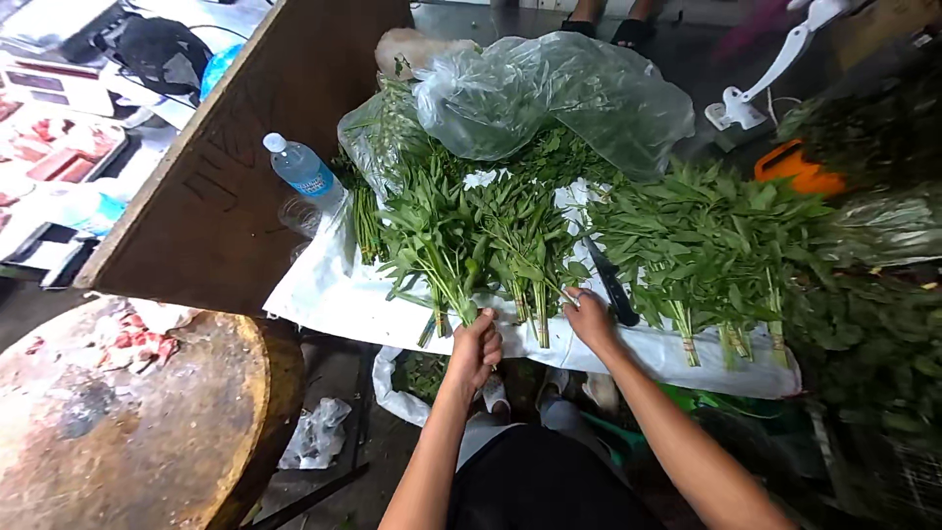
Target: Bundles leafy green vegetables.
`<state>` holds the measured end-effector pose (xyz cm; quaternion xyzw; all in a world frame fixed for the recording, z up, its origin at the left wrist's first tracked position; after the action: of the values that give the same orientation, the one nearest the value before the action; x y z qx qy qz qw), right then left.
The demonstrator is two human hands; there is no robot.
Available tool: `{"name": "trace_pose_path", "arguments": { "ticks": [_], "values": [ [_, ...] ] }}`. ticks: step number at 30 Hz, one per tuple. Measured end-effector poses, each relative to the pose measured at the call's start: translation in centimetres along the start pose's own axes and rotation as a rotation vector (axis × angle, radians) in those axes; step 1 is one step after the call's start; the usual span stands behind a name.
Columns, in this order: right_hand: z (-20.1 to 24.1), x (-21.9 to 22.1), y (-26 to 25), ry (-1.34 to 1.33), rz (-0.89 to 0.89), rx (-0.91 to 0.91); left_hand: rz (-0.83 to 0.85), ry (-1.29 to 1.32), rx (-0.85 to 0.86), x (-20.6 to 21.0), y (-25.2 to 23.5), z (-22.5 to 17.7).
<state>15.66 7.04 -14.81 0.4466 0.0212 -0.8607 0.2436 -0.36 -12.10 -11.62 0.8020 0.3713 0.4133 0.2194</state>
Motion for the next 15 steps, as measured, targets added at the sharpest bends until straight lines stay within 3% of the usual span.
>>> {"name": "trace_pose_path", "arguments": {
  "ticks": [3,11,15],
  "values": [
    [-0.2,0.8,-1.9,0.071,0.070,-0.048,0.106,0.042,-0.016,-0.1,0.7,-0.3],
    [5.3,-2.3,2.5,-0.663,0.131,-0.075,0.219,0.236,-0.037,0.4,2.1,0.6],
    [7.4,-2.7,5.3,-0.838,0.161,-0.084,0.169,0.182,0.018,1.4,2.0,1.1]
  ]
}}
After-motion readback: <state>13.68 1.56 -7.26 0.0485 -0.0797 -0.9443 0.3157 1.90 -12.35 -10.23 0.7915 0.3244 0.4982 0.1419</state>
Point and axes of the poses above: each hand's wrist, its own y-axis away from the middle knuckle, its own x-axis out of the palm, z = x × y, the point moved 6 cm from there along -y, towards the middle knuckle, and after that the axes turned 9 degrees about -z, right-handed, at the moved point
